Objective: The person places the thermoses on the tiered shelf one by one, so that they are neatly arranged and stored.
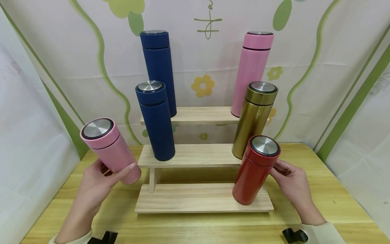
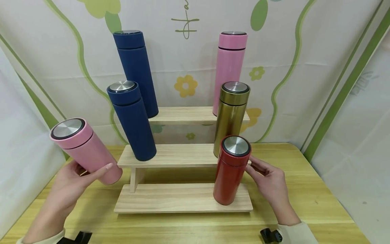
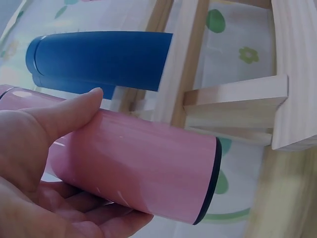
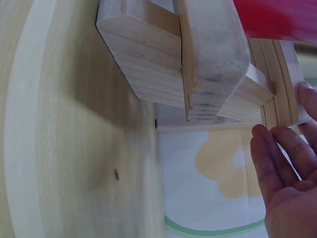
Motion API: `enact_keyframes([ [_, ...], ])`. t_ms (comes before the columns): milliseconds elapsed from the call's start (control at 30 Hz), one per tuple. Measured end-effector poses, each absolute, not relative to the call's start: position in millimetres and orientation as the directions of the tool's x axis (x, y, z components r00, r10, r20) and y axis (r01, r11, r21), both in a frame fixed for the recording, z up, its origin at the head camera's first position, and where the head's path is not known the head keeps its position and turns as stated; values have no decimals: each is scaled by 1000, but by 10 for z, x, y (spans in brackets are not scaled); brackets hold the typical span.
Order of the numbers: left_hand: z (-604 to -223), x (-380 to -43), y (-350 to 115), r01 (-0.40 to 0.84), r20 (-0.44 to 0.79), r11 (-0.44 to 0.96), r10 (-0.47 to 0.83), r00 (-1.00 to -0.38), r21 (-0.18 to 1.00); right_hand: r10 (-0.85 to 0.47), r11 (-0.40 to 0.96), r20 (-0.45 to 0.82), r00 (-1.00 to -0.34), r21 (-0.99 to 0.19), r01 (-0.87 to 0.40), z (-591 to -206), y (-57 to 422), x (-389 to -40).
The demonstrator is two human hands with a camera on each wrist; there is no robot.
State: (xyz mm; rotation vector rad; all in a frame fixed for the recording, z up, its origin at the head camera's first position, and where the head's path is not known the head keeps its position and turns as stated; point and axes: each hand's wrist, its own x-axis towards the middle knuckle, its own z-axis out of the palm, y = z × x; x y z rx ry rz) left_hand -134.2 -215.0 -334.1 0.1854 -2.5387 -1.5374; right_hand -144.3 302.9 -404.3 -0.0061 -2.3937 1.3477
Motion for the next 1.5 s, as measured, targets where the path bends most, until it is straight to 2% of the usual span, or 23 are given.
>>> enact_keyframes([
  [400,-3316,-1200,-2134,-77,-27,443,-119,-992,893,200,542,337,-920,-820,-183,-4028,3017,-1464],
  [867,-3320,-1077,-1966,-6,4,457,-22,-1000,889,212,567,329,-920,-808,-158,-4034,3022,-1441],
  [1200,-3278,-1034,-1857,-52,-72,429,31,-997,902,217,560,322,-922,-814,-152,-4030,3029,-1430],
  [1500,-3400,-1027,-1739,-50,-82,394,66,-994,918,220,552,322,-921,-819,-155,-4054,3026,-1436],
])
